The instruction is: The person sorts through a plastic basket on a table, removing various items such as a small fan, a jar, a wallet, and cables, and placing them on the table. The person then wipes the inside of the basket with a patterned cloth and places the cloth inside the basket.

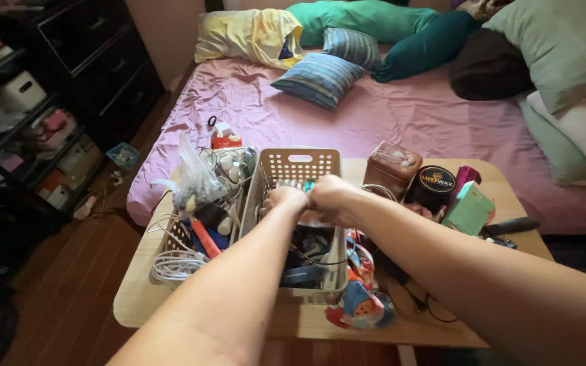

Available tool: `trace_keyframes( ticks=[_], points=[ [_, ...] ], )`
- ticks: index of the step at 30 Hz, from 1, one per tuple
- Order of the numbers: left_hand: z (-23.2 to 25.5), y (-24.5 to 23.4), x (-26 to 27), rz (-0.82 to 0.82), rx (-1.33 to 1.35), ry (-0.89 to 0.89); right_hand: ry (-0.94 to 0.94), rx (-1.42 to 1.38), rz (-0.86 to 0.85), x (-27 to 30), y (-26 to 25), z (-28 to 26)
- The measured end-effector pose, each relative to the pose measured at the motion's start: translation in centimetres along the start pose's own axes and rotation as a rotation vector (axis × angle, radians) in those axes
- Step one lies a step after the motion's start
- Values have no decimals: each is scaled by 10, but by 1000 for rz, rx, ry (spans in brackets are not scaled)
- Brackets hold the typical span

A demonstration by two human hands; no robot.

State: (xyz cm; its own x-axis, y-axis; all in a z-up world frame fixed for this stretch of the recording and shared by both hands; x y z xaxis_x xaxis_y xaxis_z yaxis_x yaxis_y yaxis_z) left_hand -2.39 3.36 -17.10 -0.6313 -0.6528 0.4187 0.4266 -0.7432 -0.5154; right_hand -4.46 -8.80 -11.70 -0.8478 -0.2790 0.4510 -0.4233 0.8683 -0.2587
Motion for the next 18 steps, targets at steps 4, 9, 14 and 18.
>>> trace_keyframes(
  ticks=[4, 9, 14, 18],
  points=[
    [12, -23, 12, -121, -84, 139, -7, 196, -1, -17, -3, 16],
    [52, -44, 22, -204, -50, 307, -215, 746, 92, -41, -11, 10],
    [73, -23, 9, -270, -14, 374, 94, 827, 354, -54, 0, 10],
    [67, -7, -17, -528, -562, 522, 78, 717, 526, -56, 0, 14]
  ],
)
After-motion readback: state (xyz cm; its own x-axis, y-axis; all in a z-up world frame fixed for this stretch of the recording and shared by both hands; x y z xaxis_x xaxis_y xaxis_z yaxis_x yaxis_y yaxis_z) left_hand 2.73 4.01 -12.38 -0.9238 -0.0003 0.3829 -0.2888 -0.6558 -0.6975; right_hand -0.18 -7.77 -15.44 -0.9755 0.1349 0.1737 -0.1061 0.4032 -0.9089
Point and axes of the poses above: each hand's wrist, its own x-axis away from the middle knuckle, its own y-axis out of the palm, z = x × y, the point moved 3 cm from there along -x, towards the middle knuckle, and after that the axes turned 13 degrees about x, right-handed, at the moved point
